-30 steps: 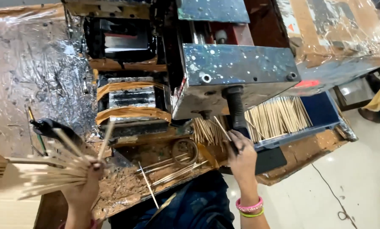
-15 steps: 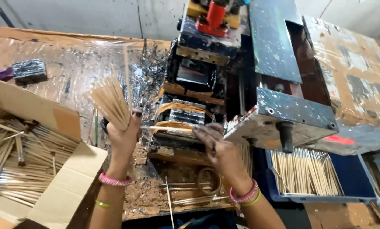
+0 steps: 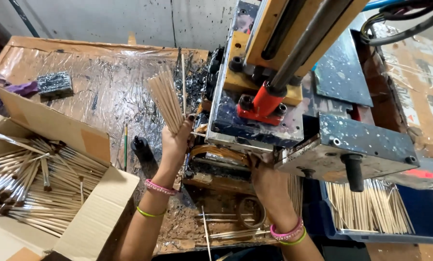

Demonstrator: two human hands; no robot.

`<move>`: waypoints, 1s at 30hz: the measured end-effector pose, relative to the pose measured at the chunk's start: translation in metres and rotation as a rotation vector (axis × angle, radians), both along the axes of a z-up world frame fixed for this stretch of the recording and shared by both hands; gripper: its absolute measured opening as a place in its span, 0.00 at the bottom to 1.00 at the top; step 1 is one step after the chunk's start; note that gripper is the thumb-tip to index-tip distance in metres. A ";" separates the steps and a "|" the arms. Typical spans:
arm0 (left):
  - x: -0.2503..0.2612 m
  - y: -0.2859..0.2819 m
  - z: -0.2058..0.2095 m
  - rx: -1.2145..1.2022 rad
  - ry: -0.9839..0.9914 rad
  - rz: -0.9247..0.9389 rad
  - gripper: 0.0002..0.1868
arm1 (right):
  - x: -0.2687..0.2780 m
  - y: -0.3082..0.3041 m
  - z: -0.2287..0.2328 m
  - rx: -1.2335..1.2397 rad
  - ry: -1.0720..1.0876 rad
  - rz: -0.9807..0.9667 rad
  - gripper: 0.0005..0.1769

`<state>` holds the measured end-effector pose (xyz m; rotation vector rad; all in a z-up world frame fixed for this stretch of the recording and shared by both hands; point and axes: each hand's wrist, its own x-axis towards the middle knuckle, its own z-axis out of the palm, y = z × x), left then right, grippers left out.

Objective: Feeding wooden sticks into an incense-making machine and managing the output into containers.

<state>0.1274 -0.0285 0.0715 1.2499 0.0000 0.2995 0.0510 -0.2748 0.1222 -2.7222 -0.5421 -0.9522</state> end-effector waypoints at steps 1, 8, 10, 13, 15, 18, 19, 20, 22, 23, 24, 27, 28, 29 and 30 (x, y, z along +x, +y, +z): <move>0.000 0.000 -0.001 -0.015 0.005 0.001 0.09 | -0.002 0.000 0.000 0.020 -0.013 -0.014 0.06; -0.008 0.008 -0.023 0.224 -0.151 0.084 0.18 | 0.005 -0.012 0.014 -0.281 0.085 -0.119 0.20; -0.023 0.005 -0.009 0.261 -0.137 0.183 0.15 | -0.007 -0.001 0.041 -0.518 -0.369 -0.039 0.12; -0.051 0.002 0.002 0.294 -0.120 0.275 0.15 | -0.027 -0.010 0.035 0.375 0.185 0.223 0.04; -0.082 0.011 -0.011 0.292 -0.117 0.253 0.15 | -0.056 -0.034 0.009 0.509 0.191 0.231 0.07; -0.118 0.012 -0.032 0.226 -0.065 0.211 0.13 | -0.083 -0.087 -0.054 0.683 0.129 0.150 0.10; -0.129 0.012 -0.036 0.162 -0.027 0.210 0.10 | -0.091 -0.107 -0.077 0.715 0.057 0.084 0.08; -0.136 0.014 -0.059 0.158 -0.020 0.187 0.10 | -0.095 -0.117 -0.091 0.712 0.057 0.058 0.08; -0.148 0.021 -0.100 0.351 -0.157 0.117 0.07 | -0.101 -0.135 -0.117 1.036 0.234 -0.318 0.09; -0.149 0.017 -0.101 0.348 -0.155 0.099 0.07 | -0.101 -0.130 -0.112 1.036 0.229 -0.337 0.09; -0.149 0.013 -0.103 0.556 -0.208 -0.009 0.05 | -0.099 -0.123 -0.107 0.825 0.196 -0.272 0.12; -0.143 -0.013 -0.056 0.794 -0.298 -0.263 0.06 | -0.101 -0.107 -0.106 0.941 0.370 -0.016 0.21; -0.141 -0.022 -0.031 0.828 -0.324 -0.401 0.12 | -0.100 -0.100 -0.108 1.258 0.590 0.200 0.27; -0.136 -0.016 -0.035 0.835 -0.326 -0.382 0.12 | -0.097 -0.099 -0.110 1.254 0.591 0.221 0.27; -0.130 -0.009 -0.038 0.756 -0.351 -0.409 0.09 | -0.089 -0.098 -0.111 1.375 0.655 0.315 0.22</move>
